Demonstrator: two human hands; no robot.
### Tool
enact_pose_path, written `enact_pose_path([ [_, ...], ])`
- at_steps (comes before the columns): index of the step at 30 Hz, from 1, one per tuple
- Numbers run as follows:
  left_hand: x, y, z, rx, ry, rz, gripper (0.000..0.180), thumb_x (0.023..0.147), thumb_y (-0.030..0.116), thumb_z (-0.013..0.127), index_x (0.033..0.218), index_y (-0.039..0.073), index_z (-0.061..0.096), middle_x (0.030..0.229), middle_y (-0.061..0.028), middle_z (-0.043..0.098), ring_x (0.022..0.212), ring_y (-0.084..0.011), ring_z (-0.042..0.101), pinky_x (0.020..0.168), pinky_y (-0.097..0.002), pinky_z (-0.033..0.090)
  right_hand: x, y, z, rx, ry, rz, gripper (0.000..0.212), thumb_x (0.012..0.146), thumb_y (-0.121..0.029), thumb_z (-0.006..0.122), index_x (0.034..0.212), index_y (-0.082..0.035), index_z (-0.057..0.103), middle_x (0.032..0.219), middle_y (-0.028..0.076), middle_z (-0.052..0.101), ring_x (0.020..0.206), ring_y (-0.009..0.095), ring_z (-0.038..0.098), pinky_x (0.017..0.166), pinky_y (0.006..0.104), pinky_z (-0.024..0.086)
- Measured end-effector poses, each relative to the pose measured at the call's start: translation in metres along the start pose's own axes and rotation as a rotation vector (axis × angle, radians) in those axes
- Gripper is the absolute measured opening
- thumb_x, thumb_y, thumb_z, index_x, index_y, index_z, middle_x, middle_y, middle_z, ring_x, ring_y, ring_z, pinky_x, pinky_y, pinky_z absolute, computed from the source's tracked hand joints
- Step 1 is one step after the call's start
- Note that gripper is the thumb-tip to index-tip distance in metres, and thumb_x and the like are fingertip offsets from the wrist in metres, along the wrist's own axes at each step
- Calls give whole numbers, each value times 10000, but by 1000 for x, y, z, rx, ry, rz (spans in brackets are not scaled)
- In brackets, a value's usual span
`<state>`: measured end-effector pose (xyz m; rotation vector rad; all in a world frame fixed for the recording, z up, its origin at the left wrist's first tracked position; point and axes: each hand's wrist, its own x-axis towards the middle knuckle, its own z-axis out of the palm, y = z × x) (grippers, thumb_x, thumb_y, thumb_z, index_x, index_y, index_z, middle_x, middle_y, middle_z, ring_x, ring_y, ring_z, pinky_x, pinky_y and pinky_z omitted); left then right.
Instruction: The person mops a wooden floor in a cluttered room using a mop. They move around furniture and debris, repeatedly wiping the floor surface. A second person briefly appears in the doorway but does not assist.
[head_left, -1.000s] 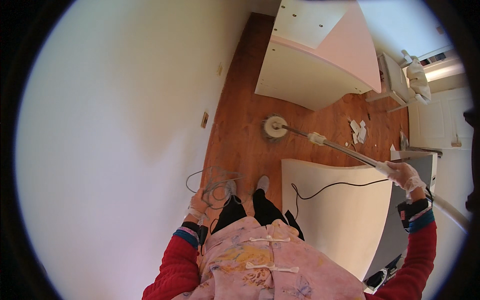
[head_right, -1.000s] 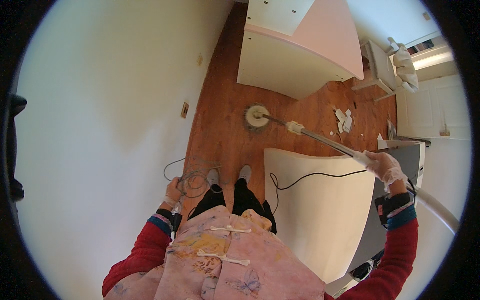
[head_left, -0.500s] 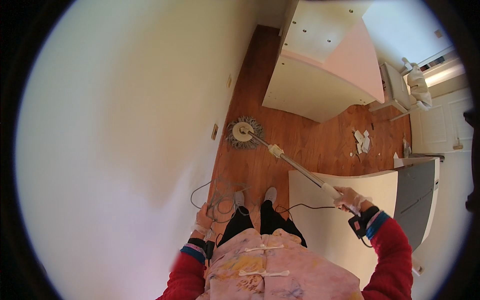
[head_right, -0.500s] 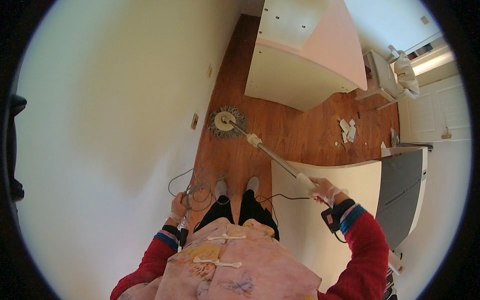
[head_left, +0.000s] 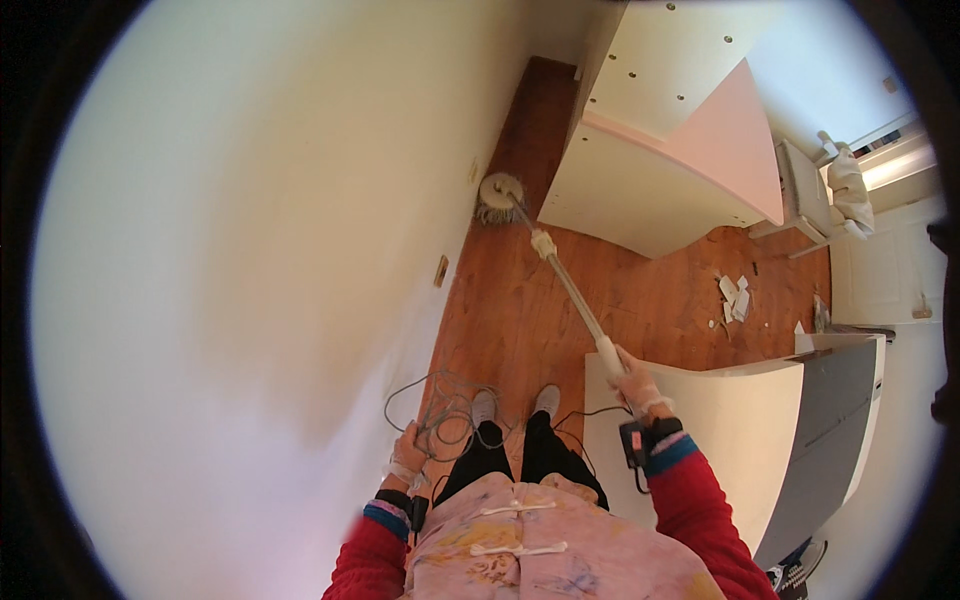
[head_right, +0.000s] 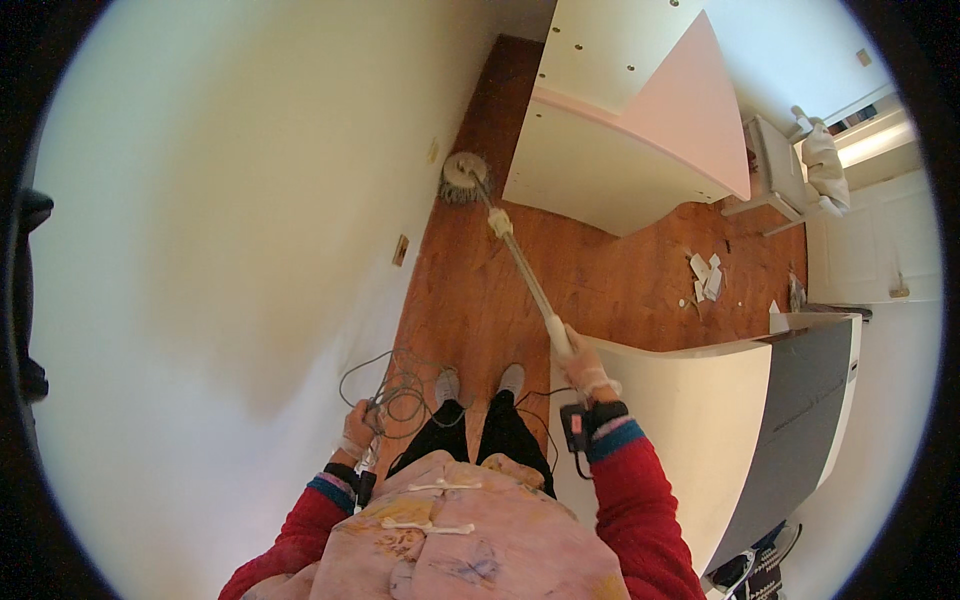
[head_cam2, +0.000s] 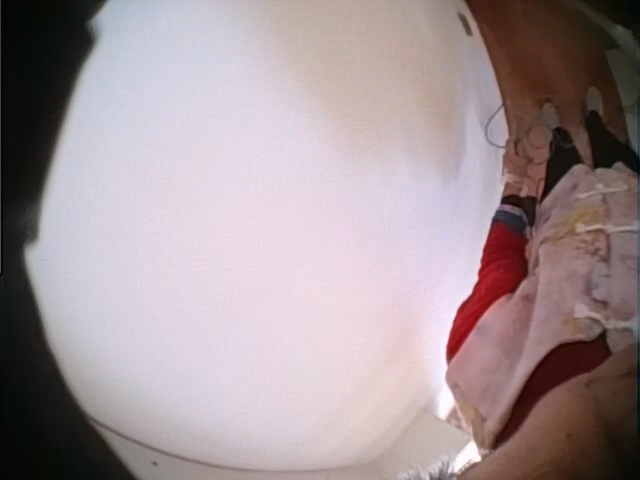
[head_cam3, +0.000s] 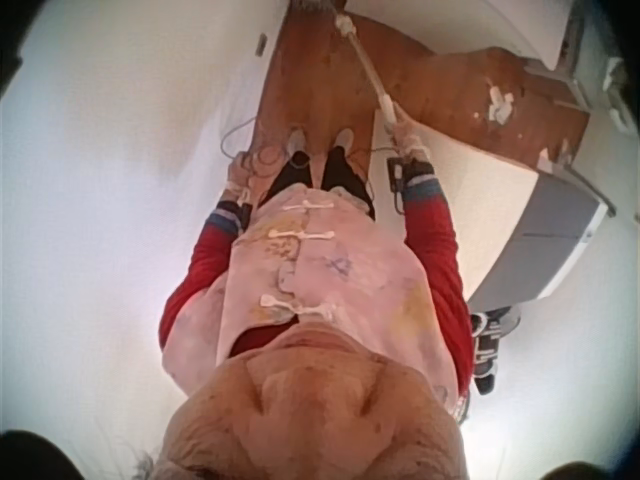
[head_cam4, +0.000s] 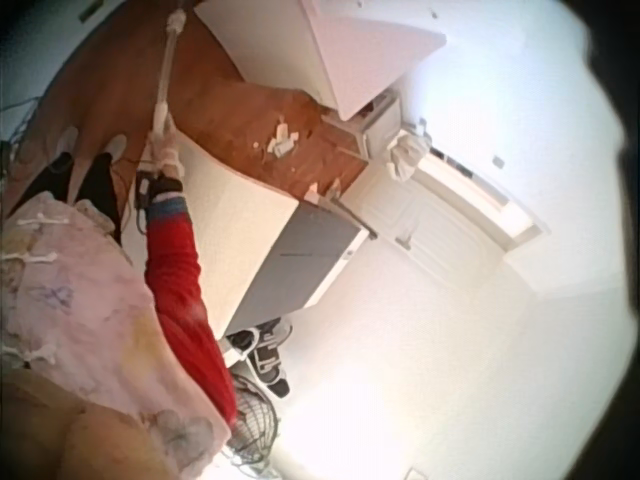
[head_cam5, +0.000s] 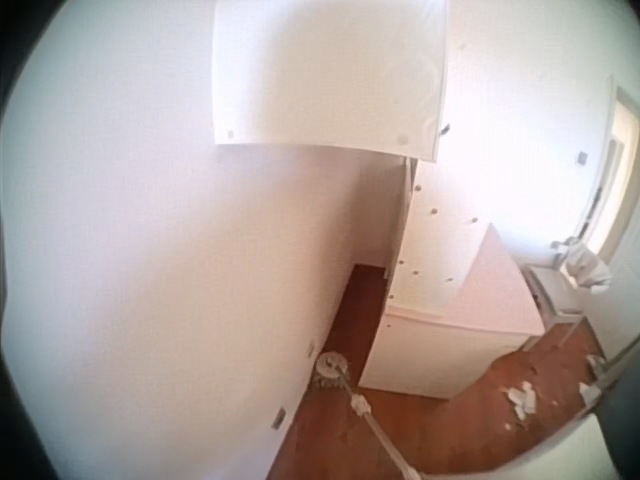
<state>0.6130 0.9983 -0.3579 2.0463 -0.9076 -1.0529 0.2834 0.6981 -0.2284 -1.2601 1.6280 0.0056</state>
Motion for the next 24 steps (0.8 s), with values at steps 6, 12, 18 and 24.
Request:
enact_pose_path([
  [6, -11, 12, -6, -23, 5, -23, 154, 880, 153, 507, 947, 21, 548, 758, -213, 608, 690, -374, 604, 603, -398, 467, 76, -64, 13, -13, 4, -125, 700, 805, -32, 580, 1441, -150, 312, 768, 78, 592, 509, 142, 496, 442, 285, 414],
  [12, -25, 17, -12, -42, 16, -31, 131, 876, 133, 519, 944, 23, 540, 735, -203, 592, 661, -348, 601, 583, -392, 461, 96, -87, 9, 34, -67, -15, 717, 787, -36, 569, 1444, -152, 307, 703, 70, 578, 505, 127, 502, 440, 286, 419],
  [18, -14, -2, -20, -26, 14, -12, 145, 889, 154, 526, 956, 30, 555, 725, -190, 608, 665, -329, 624, 583, -385, 469, 66, -72, 8, -32, -111, -51, 680, 800, -45, 562, 1430, -140, 324, 688, 56, 549, 470, 112, 475, 398, 282, 392],
  [24, 31, 2, -50, 16, 7, 79, 120, 886, 128, 518, 934, 19, 536, 728, -192, 593, 659, -335, 599, 574, -391, 453, 38, -78, 8, -53, -71, 19, 705, 786, -44, 575, 1434, -146, 316, 664, 33, 514, 430, 94, 455, 367, 255, 376],
])
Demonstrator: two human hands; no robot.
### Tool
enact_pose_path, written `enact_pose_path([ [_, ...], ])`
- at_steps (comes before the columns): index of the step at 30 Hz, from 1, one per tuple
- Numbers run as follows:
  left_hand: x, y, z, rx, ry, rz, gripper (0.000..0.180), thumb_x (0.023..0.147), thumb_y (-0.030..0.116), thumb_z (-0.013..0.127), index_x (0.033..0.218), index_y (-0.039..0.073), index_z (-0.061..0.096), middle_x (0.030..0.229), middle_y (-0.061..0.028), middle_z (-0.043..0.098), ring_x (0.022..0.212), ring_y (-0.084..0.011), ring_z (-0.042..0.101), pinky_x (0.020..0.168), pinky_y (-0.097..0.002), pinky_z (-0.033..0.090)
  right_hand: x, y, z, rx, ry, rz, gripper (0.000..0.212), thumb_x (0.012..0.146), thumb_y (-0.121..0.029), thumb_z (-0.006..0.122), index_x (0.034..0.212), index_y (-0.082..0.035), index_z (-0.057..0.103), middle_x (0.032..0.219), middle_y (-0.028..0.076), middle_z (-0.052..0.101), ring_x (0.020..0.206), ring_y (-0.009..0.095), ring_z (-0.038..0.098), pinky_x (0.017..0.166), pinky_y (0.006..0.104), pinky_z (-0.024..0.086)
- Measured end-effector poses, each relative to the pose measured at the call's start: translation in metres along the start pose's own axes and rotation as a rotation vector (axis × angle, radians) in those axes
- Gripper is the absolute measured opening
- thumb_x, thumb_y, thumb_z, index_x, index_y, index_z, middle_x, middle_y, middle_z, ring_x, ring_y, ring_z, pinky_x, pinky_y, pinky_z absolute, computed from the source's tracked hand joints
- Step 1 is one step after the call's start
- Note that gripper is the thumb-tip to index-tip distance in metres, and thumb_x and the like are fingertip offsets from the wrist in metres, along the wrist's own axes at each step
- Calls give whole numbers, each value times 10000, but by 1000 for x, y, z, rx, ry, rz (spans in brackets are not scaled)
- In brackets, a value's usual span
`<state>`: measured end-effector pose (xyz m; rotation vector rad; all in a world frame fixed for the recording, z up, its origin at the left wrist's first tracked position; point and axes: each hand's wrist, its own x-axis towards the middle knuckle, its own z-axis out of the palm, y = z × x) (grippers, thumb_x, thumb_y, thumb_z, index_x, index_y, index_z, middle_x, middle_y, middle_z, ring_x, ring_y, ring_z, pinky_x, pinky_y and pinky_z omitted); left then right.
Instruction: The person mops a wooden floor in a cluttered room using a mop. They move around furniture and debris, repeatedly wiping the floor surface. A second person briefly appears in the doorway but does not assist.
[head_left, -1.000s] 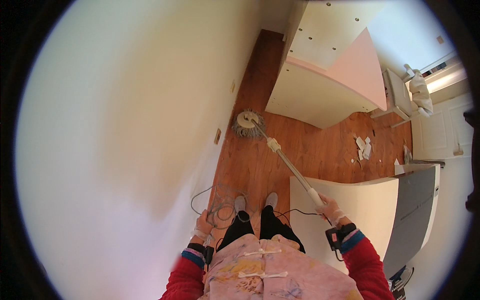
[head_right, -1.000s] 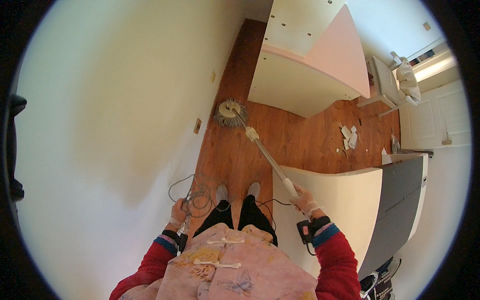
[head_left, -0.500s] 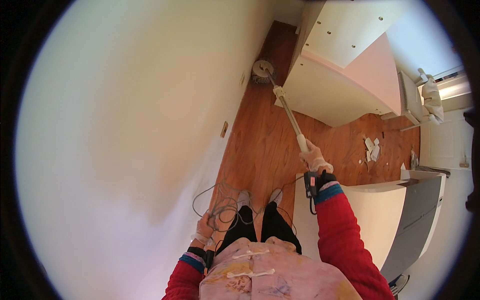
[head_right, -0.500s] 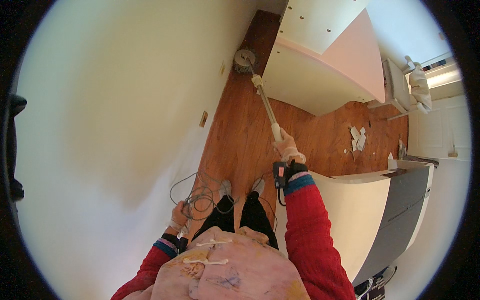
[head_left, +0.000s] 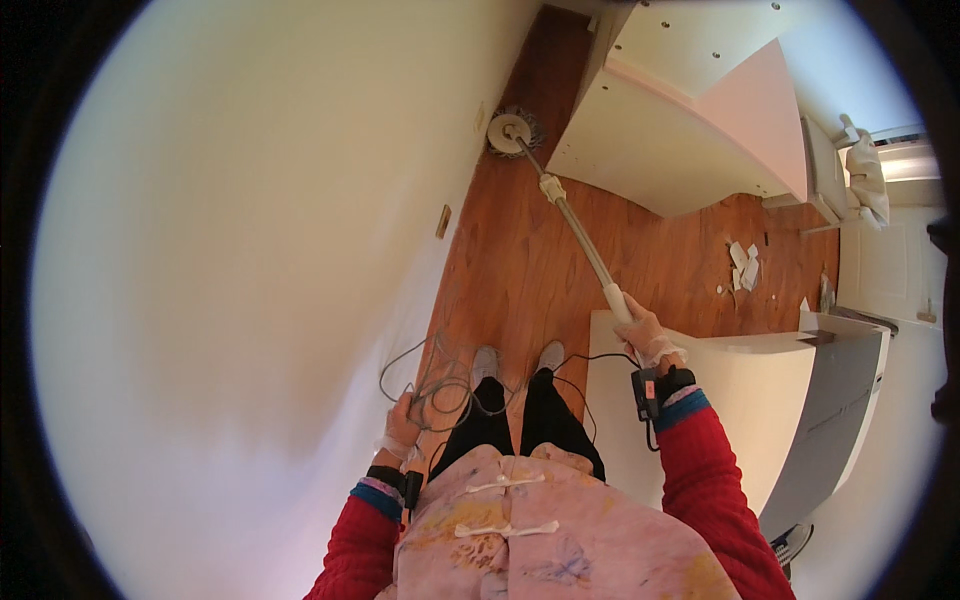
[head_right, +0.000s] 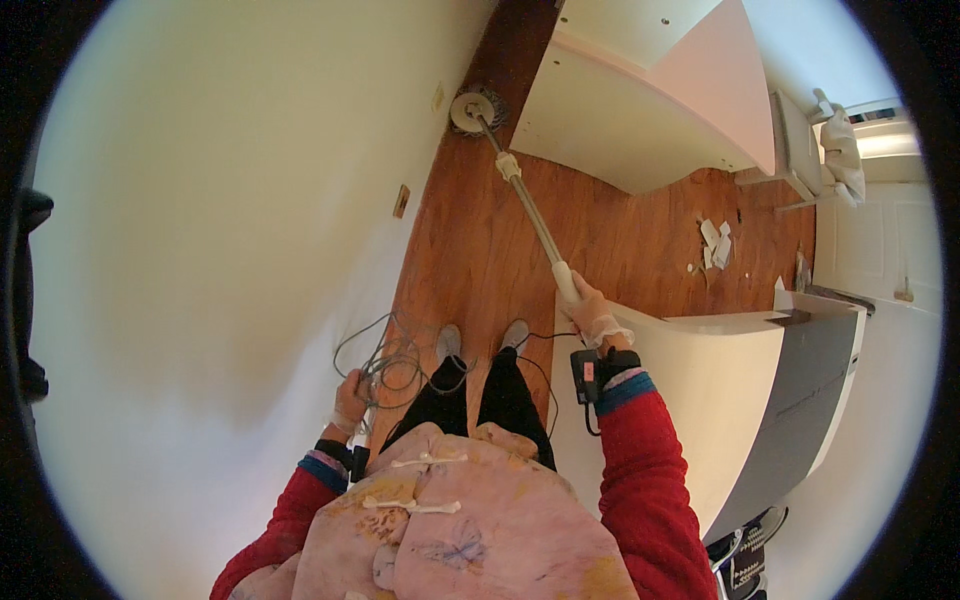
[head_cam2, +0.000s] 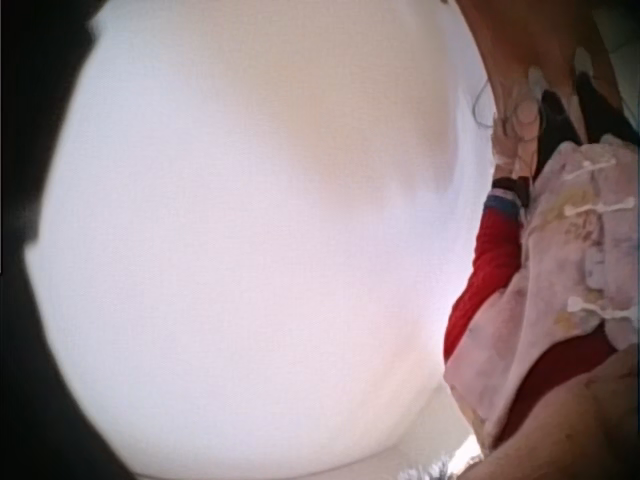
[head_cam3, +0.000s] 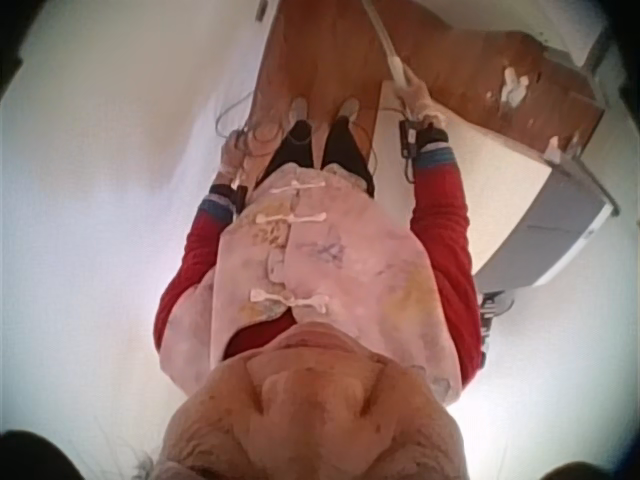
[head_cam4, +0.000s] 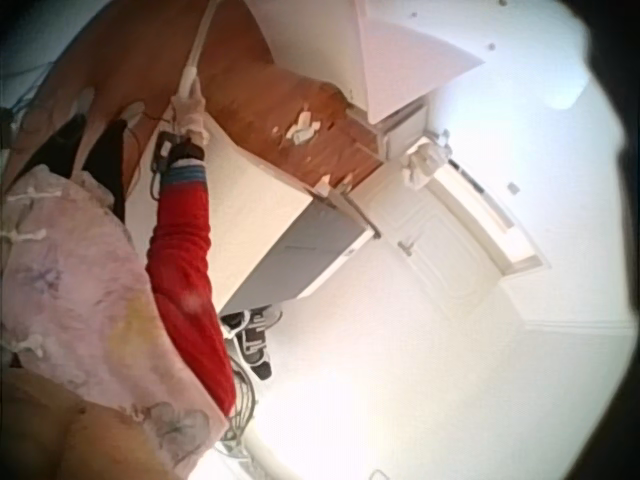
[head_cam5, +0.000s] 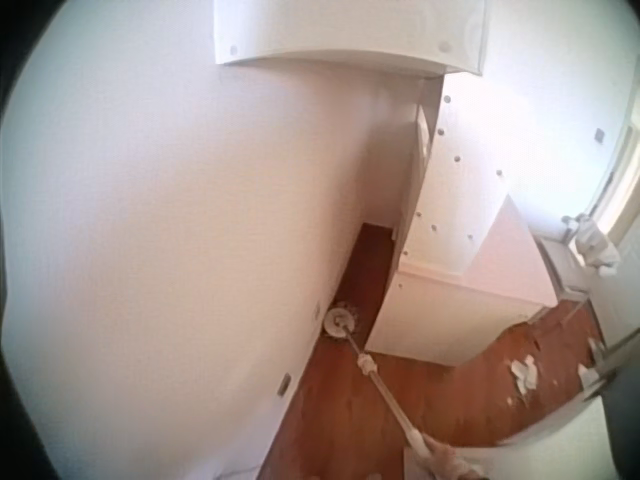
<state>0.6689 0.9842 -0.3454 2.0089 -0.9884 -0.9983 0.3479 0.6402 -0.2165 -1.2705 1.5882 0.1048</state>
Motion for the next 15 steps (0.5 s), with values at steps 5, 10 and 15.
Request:
enact_pose_path([
  [5, 55, 28, -29, 33, -39, 60, 114, 890, 112, 514, 935, 8, 530, 698, -166, 578, 615, -271, 577, 573, -365, 448, -24, -20, -2, -17, -20, 72, 663, 825, -31, 569, 1429, -147, 324, 724, 81, 555, 435, 124, 453, 362, 278, 368],
  [10, 114, 60, -60, 7, -104, 72, 133, 882, 129, 525, 945, 11, 533, 750, -213, 587, 692, -346, 582, 606, -393, 454, -46, -43, -2, 10, 15, 111, 693, 793, -20, 589, 1424, -153, 336, 720, 75, 555, 436, 127, 463, 367, 281, 383],
  [15, 180, 84, -82, 59, -177, 67, 146, 872, 145, 542, 962, 30, 541, 804, -248, 603, 787, -434, 595, 639, -448, 466, -60, -73, -11, 20, -22, 182, 723, 775, -44, 612, 1430, -167, 332, 700, 63, 552, 444, 128, 471, 387, 277, 401],
])
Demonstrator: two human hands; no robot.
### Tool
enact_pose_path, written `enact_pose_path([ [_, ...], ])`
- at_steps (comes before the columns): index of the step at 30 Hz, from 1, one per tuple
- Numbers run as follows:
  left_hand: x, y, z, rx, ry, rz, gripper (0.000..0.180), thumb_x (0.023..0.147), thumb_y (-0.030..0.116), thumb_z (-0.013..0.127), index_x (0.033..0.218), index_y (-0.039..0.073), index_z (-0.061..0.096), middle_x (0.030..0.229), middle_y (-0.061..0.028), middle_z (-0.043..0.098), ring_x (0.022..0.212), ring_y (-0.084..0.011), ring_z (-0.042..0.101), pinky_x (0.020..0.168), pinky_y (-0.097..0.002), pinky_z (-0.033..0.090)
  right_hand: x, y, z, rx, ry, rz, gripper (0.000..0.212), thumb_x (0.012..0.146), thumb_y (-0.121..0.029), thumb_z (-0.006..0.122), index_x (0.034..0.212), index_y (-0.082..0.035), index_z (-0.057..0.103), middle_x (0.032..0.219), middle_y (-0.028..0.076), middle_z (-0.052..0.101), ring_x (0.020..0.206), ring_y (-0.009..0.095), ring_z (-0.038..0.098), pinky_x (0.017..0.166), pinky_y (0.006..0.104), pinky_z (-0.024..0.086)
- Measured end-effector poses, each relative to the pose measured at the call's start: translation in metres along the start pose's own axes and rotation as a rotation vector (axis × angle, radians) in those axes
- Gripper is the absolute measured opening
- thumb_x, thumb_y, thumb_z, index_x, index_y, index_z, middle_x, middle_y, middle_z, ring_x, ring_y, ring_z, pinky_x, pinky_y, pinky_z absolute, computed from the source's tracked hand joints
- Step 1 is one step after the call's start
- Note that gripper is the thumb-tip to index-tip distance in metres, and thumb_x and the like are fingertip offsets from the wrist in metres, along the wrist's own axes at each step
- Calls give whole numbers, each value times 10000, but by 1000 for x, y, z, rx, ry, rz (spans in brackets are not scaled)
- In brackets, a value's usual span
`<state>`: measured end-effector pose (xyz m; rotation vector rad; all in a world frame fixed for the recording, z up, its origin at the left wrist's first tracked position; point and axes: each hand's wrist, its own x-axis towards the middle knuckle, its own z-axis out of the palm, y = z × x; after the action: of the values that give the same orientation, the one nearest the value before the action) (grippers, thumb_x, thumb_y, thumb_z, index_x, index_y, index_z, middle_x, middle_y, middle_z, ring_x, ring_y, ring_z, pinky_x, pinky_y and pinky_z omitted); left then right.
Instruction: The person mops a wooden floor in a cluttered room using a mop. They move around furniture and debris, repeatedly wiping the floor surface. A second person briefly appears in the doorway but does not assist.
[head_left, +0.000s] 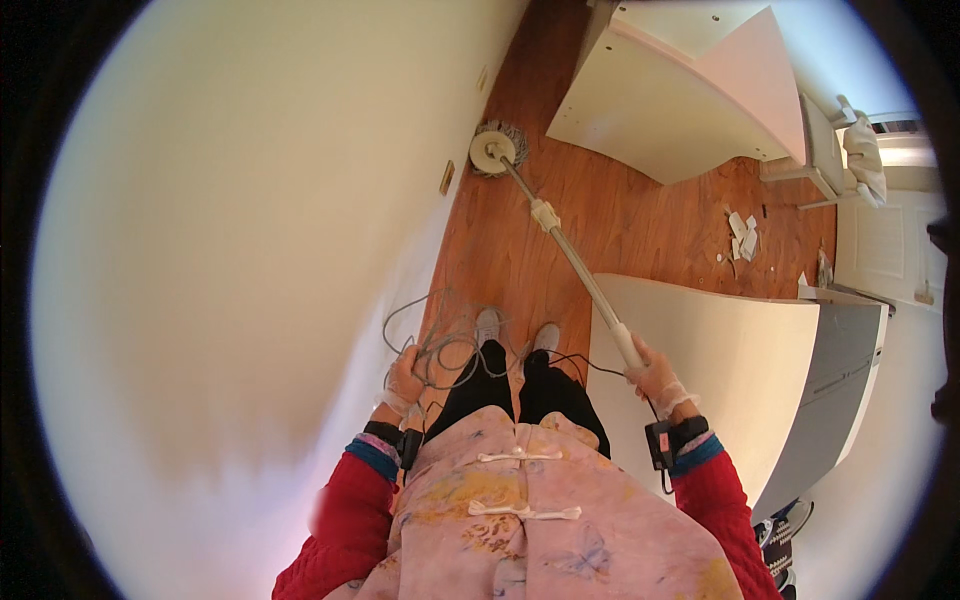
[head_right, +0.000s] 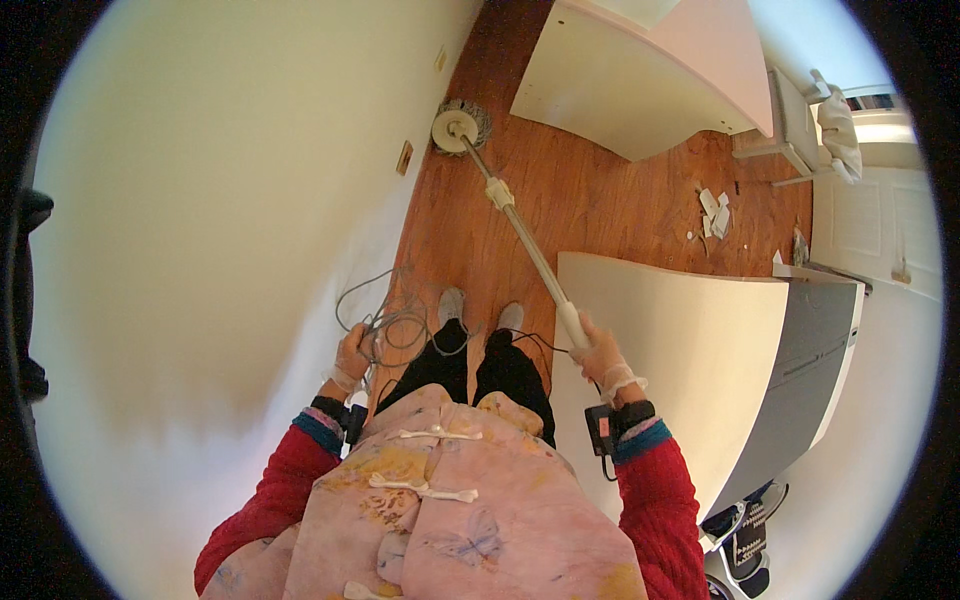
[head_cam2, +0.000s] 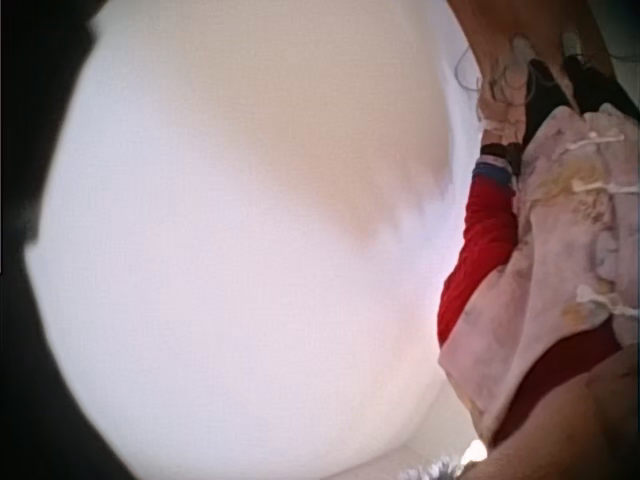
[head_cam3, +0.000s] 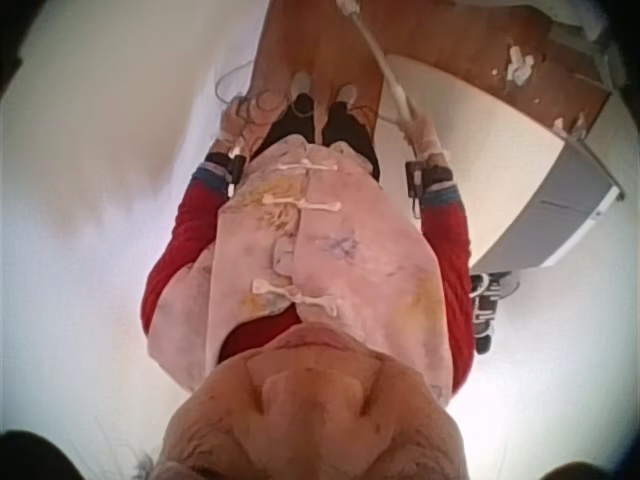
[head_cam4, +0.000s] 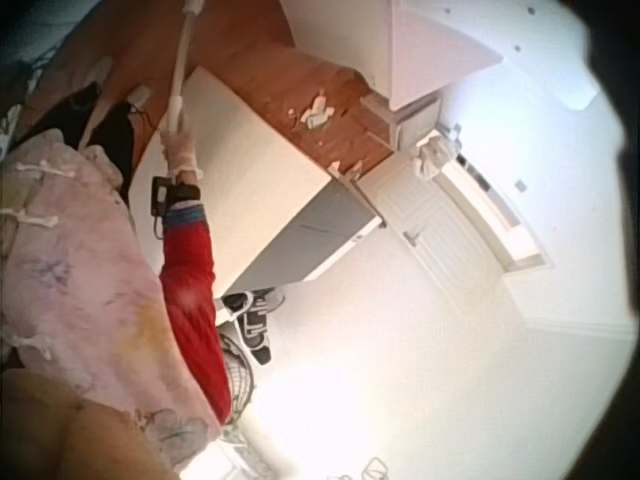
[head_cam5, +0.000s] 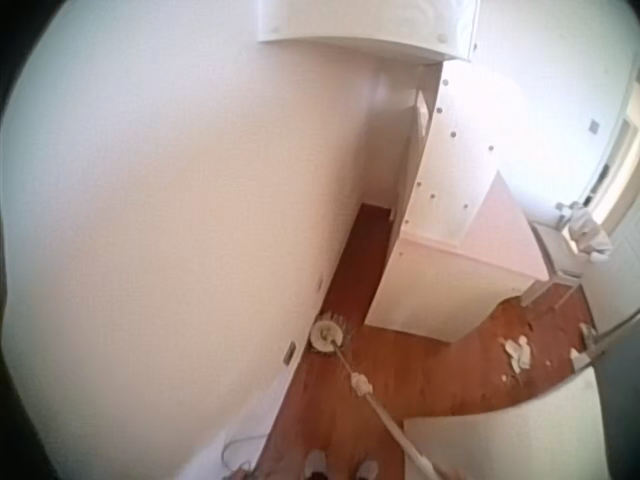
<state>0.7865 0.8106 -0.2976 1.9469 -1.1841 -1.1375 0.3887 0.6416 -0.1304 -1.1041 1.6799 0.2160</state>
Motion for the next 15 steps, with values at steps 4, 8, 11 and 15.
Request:
enact_pose_path([
  [4, 43, 15, -21, 14, 15, 52, 151, 871, 152, 546, 979, 46, 551, 800, -237, 612, 766, -424, 606, 631, -449, 469, -7, -9, -11, 28, -51, 60, 739, 775, -58, 616, 1438, -196, 321, 682, 61, 547, 455, 128, 476, 405, 280, 415],
  [8, 87, 42, -13, 54, 25, 65, 137, 889, 130, 514, 945, 6, 533, 716, -213, 580, 648, -354, 587, 577, -393, 447, -3, -18, -33, -7, -66, 121, 748, 777, -72, 620, 1440, -230, 313, 691, 62, 549, 475, 133, 489, 431, 285, 427],
  [11, 104, 53, -22, 84, 15, 46, 147, 891, 148, 517, 942, 11, 535, 716, -211, 578, 653, -351, 584, 582, -392, 445, -2, -25, -42, -21, -84, 149, 737, 777, -79, 621, 1435, -232, 326, 694, 62, 552, 475, 135, 490, 437, 286, 426],
  [15, 139, 59, -17, 18, -19, -8, 226, 897, 224, 534, 1039, 49, 555, 846, -235, 633, 817, -428, 610, 662, -444, 483, 16, -30, -51, -80, -110, 182, 728, 774, -92, 628, 1429, -221, 338, 768, 107, 599, 497, 163, 523, 462, 296, 444],
])
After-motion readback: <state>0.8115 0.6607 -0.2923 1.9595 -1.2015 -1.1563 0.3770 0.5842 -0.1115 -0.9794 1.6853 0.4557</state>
